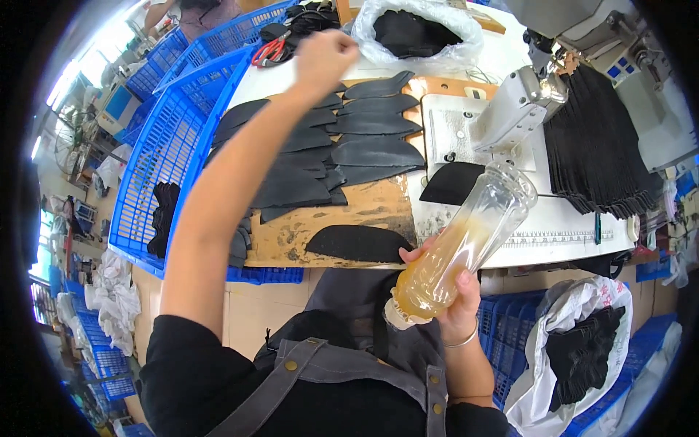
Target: Applying industrial glue to shoe upper components at a workbench.
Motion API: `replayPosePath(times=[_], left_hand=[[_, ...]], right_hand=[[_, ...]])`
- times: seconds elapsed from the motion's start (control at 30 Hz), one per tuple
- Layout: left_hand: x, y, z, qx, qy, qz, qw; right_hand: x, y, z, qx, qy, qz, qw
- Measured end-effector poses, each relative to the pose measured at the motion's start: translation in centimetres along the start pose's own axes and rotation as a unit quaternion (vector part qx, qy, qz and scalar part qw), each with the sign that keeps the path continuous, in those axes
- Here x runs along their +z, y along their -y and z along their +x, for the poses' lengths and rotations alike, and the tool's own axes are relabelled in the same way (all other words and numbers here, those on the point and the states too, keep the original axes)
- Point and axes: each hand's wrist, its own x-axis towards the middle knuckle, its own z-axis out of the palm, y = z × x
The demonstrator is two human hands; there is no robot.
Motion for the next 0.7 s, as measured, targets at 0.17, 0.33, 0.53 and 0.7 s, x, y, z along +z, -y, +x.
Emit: replayPosePath(times=[0.17, 0.33, 0.53, 0.7], left_hand=[[7.7, -0.6, 0.6, -0.064, 0.153, -0.072, 0.983], [7.3, -0.9, 0.9, 0.026, 0.229, -0.05, 0.972], [7.0, -0.3, 0.3, 0.068, 0.199, 0.006, 0.978], [7.0, 0.8, 0.4, 0.074, 0.225, -0.011, 0.971]], right_hand=[[0.4, -0.1, -0.1, 0.004, -0.01, -0.006, 1.0], [0.1, -0.1, 0.0, 0.006, -0.008, -0.002, 1.0], [0.1, -0.1, 0.1, 0.006, -0.008, -0.015, 1.0], [-0.1, 0.0, 0.1, 0.001, -0.002, -0.021, 1.0]])
